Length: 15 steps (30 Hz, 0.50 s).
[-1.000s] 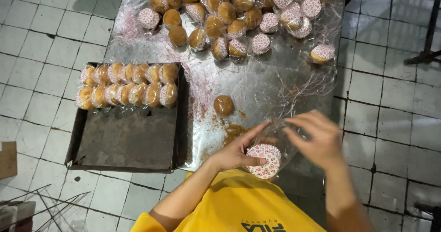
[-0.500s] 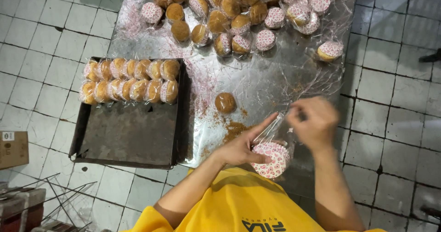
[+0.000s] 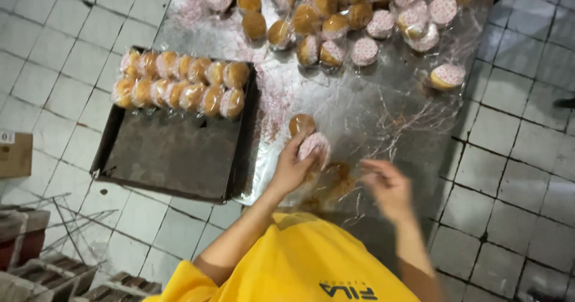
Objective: Packaging individual buns into plastic bags and arranging them on a metal tray in a bakery production area.
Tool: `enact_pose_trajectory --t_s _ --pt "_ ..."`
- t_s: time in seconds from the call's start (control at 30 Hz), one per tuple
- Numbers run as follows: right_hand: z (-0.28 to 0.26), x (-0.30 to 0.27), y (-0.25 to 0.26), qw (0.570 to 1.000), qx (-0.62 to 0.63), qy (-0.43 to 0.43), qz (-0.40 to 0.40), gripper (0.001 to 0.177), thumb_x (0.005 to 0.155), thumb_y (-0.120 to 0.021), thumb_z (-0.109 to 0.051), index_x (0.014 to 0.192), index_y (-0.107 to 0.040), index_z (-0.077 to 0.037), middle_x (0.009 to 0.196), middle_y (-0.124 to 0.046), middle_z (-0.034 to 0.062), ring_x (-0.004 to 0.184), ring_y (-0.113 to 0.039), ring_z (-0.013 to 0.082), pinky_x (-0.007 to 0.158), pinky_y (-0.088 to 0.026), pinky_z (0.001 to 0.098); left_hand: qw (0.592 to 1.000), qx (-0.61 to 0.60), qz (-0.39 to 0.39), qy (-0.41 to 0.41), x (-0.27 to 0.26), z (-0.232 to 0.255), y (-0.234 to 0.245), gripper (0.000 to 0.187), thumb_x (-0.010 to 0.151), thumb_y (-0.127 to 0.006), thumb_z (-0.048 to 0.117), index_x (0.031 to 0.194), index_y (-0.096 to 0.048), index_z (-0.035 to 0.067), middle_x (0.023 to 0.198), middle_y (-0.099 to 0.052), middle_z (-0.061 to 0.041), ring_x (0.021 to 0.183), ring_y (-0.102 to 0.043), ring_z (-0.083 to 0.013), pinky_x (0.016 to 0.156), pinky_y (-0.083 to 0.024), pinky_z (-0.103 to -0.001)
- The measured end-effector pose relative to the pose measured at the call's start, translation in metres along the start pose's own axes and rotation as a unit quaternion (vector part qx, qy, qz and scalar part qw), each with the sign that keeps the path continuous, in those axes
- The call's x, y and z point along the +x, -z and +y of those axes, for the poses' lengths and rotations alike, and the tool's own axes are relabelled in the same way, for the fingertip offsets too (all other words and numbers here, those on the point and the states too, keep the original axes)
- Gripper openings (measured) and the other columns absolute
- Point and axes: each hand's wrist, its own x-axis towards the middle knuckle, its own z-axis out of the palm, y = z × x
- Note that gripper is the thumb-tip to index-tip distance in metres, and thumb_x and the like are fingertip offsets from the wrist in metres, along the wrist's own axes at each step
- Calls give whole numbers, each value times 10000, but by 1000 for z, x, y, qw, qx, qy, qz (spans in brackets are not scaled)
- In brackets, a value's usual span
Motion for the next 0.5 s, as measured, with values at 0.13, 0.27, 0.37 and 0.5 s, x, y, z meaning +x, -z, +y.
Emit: enact_pose_trajectory --t_s 0.13,0.27,0.37,0.5 --pt "-72 -1 -70 998 -33 25 -50 968 660 -949 -296 1437 -483 46 1350 -577 323 1282 -558 481 1115 -443 555 997 -9 -72 -21 -14 41 -31 845 882 -714 164 1602 -279 94 1597 -307 -294 1462 -297 -500 1177 -307 -630" --pt "-49 15 -62 963 269 2 -6 557 720 -867 -30 1226 -636 -65 1082 -723 19 979 -695 143 876 -581 286 997 12 -67 42 -7 72 -21 1135 771 -845 429 1650 -164 203 1647 -180 -274 1488 -259 -509 1166 -281 -687" --pt "-37 -2 -67 942 327 -8 -81 692 608 -881 107 1245 -667 -55 1094 -742 62 995 -720 187 877 -591 349 954 -280 -80 67 23 44 -13 464 931 -781 193 1351 -649 44 1220 -717 -162 1070 -724 -215 930 -592 -315" --pt "-66 -22 -79 923 363 -10 -124 747 632 -865 73 1314 -581 -38 1152 -705 113 1047 -694 244 896 -591 402 920 -380 -7 89 22 20 -6 166 935 -771 97 1030 -728 -33 930 -757 -194 862 -774 -264 801 -638 -367"
